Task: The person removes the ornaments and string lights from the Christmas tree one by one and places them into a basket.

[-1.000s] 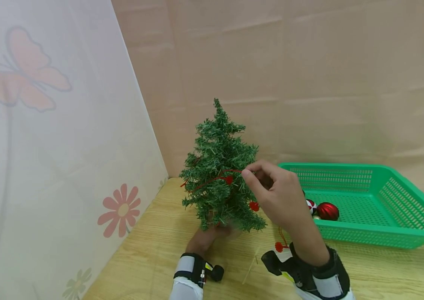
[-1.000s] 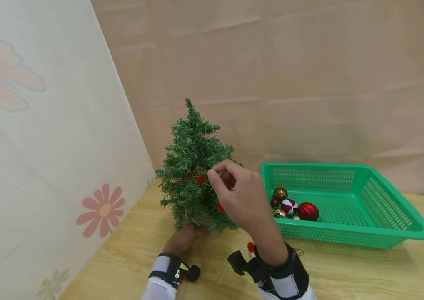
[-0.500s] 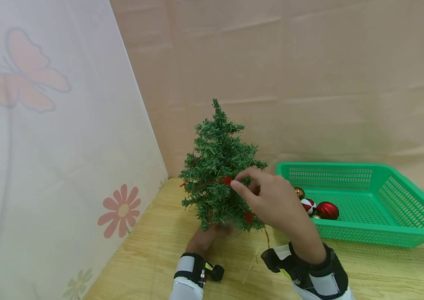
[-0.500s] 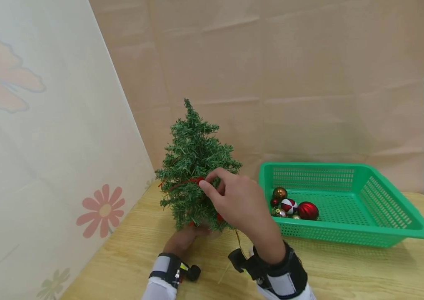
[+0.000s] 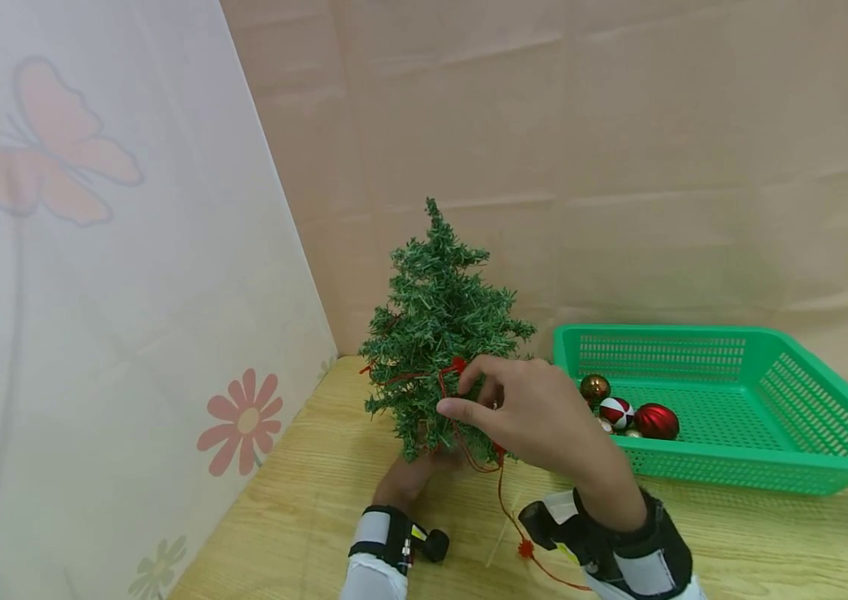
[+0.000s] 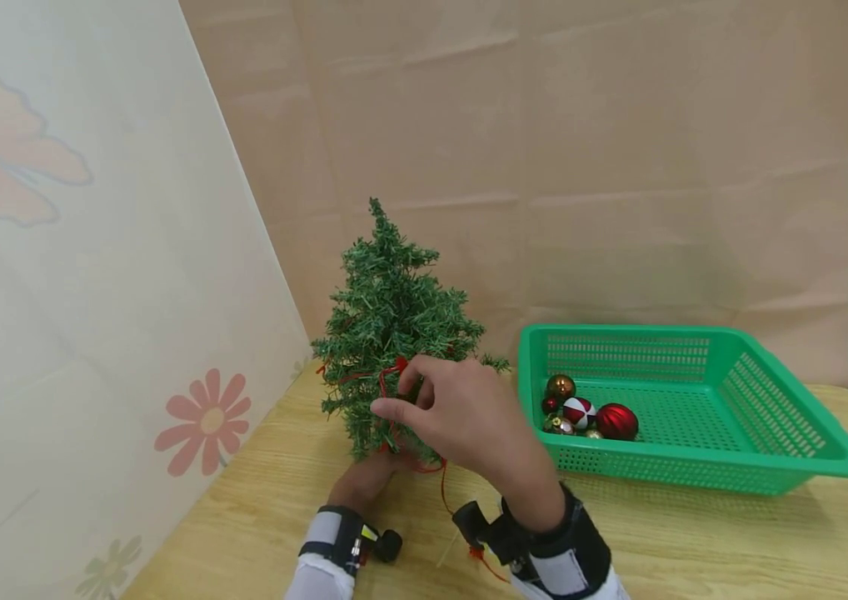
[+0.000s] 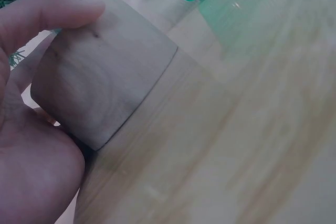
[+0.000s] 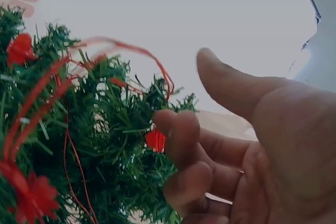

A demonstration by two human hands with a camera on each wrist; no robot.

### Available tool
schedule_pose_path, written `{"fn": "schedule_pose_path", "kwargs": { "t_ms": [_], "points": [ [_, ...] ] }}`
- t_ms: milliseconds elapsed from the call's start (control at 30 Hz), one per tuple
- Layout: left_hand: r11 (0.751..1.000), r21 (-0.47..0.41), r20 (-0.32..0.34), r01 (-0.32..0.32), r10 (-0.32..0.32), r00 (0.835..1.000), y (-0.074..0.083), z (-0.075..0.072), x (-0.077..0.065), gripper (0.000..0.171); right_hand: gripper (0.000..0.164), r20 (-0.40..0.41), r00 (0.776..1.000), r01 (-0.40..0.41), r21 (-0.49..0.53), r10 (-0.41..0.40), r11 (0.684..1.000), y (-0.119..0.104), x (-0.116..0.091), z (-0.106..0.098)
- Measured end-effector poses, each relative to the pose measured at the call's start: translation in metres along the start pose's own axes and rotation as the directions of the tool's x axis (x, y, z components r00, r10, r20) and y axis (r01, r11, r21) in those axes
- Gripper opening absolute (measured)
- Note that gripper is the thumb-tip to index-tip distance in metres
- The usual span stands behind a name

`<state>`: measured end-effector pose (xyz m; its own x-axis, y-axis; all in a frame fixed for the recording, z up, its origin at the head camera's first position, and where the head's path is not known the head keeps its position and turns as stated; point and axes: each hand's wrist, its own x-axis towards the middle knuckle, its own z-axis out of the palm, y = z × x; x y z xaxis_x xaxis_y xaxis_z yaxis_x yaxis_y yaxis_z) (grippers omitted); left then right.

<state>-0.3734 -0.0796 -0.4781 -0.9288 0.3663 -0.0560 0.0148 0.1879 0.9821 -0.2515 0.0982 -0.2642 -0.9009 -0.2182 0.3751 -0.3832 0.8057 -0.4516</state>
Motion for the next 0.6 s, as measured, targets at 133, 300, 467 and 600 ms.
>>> {"fn": "schedule_pose_path", "kwargs": {
  "t_ms": [133,300,467,600],
  "points": [
    [0.999,-0.031,0.022,-0.023,0.023,0.999,-0.0009,0.0000,0.0013,0.060,0.021,0.007,0.999,0.039,-0.030,-0.038,0.999,-0.0029,-0.0013,0.0048],
    [1.000,-0.020,0.029,-0.008,0.009,1.000,-0.0027,-0.0005,0.0015,0.052,0.007,-0.032,0.998,0.058,-0.021,-0.058,0.998,-0.0058,-0.0009,0.0074],
    [0.999,-0.032,0.074,-0.001,0.004,0.997,-0.0042,-0.0020,0.0026,0.036,0.009,-0.128,0.992,0.024,0.025,-0.021,0.999,-0.0057,-0.0010,0.0036],
    [1.000,0.003,0.077,-0.007,0.007,0.997,-0.0068,-0.0047,0.0045,0.037,0.012,-0.171,0.985,0.044,0.072,-0.032,0.996,-0.0051,-0.0007,0.0020]
  ]
}}
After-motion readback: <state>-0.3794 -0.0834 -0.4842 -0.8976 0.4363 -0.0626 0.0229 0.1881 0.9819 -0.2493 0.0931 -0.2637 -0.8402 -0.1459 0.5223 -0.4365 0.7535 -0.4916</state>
